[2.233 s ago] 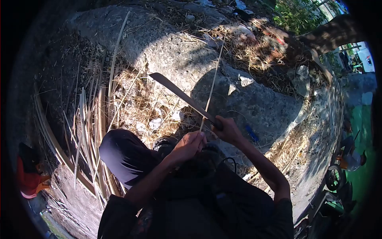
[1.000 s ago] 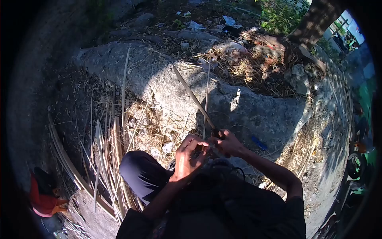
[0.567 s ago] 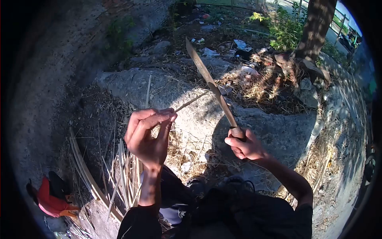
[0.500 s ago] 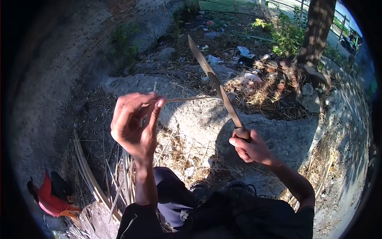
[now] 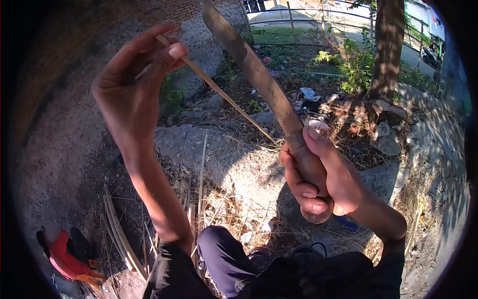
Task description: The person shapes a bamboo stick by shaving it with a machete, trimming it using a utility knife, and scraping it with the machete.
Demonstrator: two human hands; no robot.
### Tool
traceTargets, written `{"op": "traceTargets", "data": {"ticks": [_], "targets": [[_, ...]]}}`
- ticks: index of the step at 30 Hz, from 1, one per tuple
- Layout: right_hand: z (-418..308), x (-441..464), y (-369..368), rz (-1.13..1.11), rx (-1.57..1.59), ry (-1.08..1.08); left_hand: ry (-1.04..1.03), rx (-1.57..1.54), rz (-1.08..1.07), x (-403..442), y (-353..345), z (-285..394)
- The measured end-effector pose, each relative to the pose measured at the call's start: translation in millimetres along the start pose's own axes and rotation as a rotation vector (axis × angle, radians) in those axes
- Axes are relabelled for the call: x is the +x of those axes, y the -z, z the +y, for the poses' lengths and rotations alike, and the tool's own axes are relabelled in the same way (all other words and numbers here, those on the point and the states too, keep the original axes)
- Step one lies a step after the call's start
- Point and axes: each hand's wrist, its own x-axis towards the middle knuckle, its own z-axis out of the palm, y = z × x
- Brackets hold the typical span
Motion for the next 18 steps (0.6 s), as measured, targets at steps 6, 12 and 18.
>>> {"op": "traceTargets", "data": {"ticks": [6, 12, 18], "targets": [[-45, 0, -39, 0.018, 0.005, 0.006, -0.087, 0.098, -0.011, 33, 13, 27], [-39, -1, -67, -0.014, 0.076, -0.028, -0.081, 0.019, -0.038, 22, 3, 37], [-25, 1, -77, -0.043, 0.003, -0.003, -0.094, -0.047, -0.052, 18, 5, 41]]}}
